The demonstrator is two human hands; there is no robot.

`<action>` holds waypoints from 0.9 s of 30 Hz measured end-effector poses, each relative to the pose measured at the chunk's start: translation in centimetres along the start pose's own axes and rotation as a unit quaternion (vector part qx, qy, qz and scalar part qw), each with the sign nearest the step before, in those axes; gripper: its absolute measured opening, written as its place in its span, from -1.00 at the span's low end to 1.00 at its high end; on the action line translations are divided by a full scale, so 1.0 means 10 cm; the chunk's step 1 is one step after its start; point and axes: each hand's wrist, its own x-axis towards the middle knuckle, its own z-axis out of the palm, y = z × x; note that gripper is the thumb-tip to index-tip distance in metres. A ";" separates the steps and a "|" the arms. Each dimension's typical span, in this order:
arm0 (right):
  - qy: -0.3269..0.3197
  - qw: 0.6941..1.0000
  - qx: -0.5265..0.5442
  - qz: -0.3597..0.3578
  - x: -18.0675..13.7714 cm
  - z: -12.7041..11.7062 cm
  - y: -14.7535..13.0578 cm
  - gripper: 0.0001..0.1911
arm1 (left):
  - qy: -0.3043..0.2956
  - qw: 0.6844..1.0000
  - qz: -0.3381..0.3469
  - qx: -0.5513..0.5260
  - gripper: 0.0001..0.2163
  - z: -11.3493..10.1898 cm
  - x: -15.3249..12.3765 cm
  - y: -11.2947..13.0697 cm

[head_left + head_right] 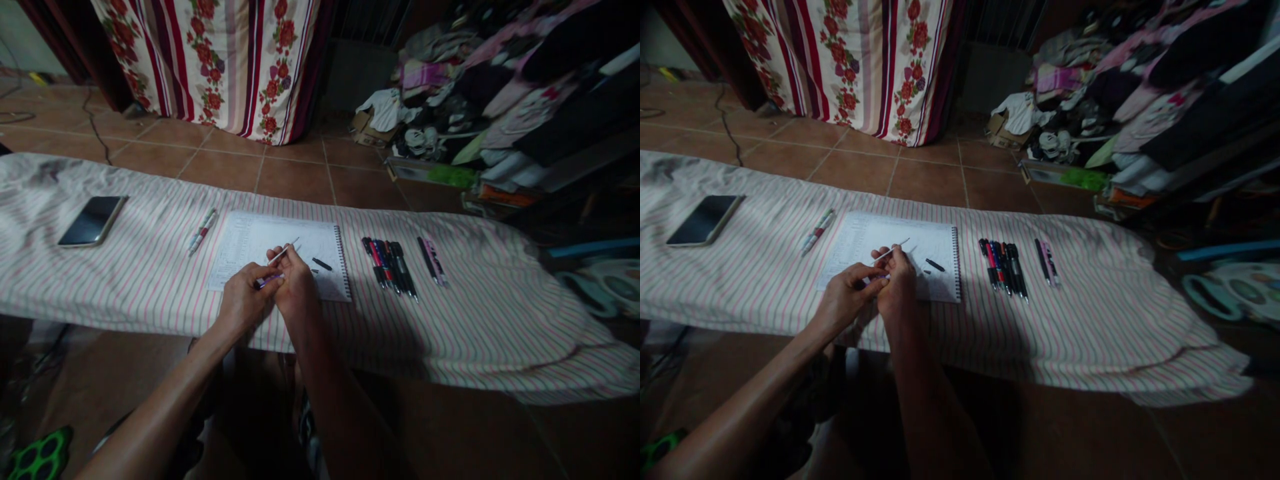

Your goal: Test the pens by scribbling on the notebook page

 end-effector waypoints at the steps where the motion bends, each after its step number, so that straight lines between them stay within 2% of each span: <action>1: -0.004 1.000 -0.003 -0.009 0.00 0.00 0.01 -0.86 | 0.006 1.000 -0.004 0.003 -0.82 0.01 0.00 0.00; 10: -0.037 0.996 -0.034 -0.070 -0.02 0.00 0.08 -0.89 | 0.023 0.998 -0.015 0.055 -0.84 0.00 -0.01 0.08; 14: -0.038 0.996 -0.030 -0.070 -0.02 0.00 0.09 -0.88 | 0.029 0.998 -0.007 0.052 -0.85 0.02 -0.02 0.07; 17: -0.035 0.996 -0.038 -0.077 -0.02 -0.01 0.07 -0.86 | 0.048 0.999 0.001 -0.016 -0.87 0.04 -0.03 0.05; 20: -0.036 0.986 -0.081 -0.142 -0.01 -0.03 -0.02 -0.84 | 0.061 0.994 0.002 -0.094 -0.89 0.02 -0.01 0.03; 23: -0.022 0.964 -0.143 -0.222 0.01 -0.08 -0.14 -0.87 | 0.054 0.987 -0.033 -0.150 -0.86 -0.05 0.01 0.03; 27: -0.015 0.923 -0.229 -0.310 0.01 -0.12 -0.23 -0.83 | 0.028 0.962 -0.082 -0.260 -0.79 -0.11 0.01 0.01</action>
